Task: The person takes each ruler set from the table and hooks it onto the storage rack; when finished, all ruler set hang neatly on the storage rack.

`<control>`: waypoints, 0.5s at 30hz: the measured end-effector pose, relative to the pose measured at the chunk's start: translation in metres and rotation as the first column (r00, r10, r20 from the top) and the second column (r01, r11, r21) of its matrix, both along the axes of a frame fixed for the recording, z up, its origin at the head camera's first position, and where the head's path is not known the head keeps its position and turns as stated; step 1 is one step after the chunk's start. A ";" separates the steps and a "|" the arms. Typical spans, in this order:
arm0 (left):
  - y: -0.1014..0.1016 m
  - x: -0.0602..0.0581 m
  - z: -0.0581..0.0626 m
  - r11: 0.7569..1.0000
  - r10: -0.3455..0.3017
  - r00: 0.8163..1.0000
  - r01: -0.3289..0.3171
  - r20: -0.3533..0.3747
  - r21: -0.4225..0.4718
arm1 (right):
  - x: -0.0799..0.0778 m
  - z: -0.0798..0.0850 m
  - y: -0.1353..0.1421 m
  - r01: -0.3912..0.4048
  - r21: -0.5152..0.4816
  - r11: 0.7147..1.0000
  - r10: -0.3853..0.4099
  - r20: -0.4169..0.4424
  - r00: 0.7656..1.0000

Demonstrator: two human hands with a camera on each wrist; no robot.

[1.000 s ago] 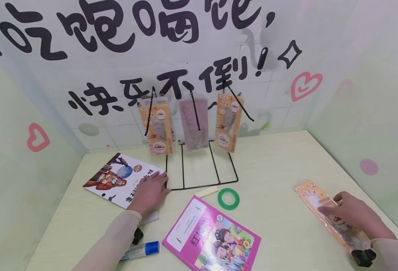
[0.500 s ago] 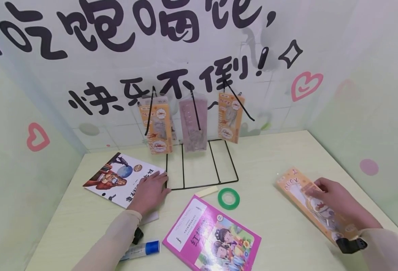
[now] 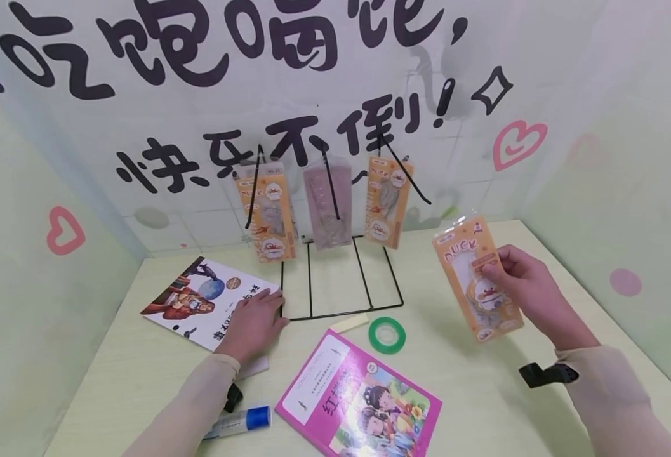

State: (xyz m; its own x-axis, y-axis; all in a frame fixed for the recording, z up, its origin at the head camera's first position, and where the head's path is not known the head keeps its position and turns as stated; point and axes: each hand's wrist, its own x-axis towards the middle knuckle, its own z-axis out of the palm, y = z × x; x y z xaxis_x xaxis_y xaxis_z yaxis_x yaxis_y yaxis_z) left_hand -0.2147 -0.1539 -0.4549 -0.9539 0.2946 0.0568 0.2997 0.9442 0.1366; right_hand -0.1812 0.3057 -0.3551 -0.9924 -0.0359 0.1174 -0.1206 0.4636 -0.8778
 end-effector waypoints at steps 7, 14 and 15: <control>-0.002 -0.001 -0.003 1.000 0.005 1.000 -0.005 0.009 0.000 | -0.013 0.017 -0.022 -0.059 -0.097 0.994 0.051 -0.090 0.995; -0.002 -0.001 -0.003 1.000 0.011 1.000 -0.011 0.009 0.007 | -0.020 0.024 -0.030 -0.069 -0.088 0.994 0.060 -0.100 0.993; -0.002 -0.001 -0.003 1.000 0.012 1.000 -0.012 0.010 0.006 | -0.022 0.024 -0.030 -0.075 -0.088 0.993 0.066 -0.104 0.992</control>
